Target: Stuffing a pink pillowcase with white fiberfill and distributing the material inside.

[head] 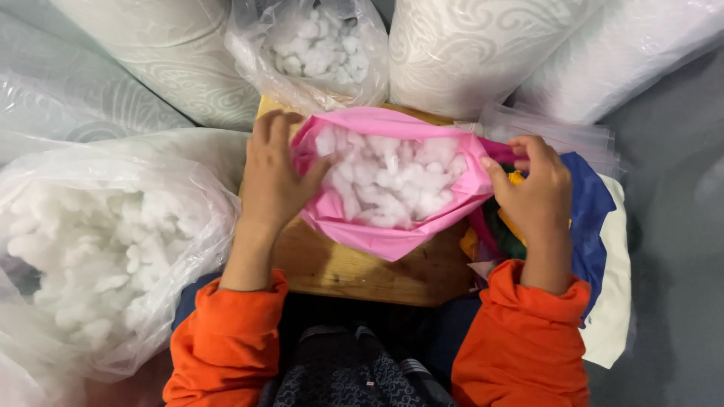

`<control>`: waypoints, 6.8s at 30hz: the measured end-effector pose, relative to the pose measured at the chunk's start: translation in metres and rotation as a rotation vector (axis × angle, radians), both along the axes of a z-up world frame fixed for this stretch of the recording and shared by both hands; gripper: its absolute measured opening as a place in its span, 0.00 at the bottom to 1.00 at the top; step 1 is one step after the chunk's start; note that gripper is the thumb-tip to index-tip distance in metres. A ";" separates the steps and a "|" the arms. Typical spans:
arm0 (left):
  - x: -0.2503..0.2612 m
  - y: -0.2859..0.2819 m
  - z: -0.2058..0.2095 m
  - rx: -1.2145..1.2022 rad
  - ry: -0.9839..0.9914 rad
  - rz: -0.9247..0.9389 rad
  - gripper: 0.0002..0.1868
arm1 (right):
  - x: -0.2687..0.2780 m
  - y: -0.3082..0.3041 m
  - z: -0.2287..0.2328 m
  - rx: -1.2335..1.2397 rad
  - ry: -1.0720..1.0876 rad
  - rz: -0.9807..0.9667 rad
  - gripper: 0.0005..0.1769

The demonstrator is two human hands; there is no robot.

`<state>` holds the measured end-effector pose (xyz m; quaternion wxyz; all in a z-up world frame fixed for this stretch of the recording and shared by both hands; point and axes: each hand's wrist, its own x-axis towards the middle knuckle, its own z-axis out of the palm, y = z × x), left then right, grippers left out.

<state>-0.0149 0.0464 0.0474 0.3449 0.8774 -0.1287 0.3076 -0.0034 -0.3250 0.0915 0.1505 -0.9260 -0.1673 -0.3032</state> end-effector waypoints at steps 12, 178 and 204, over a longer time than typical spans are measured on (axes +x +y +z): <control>0.013 -0.002 -0.015 -1.152 0.637 -0.384 0.29 | 0.006 -0.008 -0.008 1.042 0.883 0.274 0.24; 0.000 -0.068 -0.047 -1.693 0.436 -0.240 0.34 | -0.024 0.066 0.014 0.624 0.329 0.333 0.04; -0.007 -0.081 -0.050 -1.515 0.402 -0.253 0.30 | 0.023 0.075 -0.058 0.122 0.078 0.343 0.04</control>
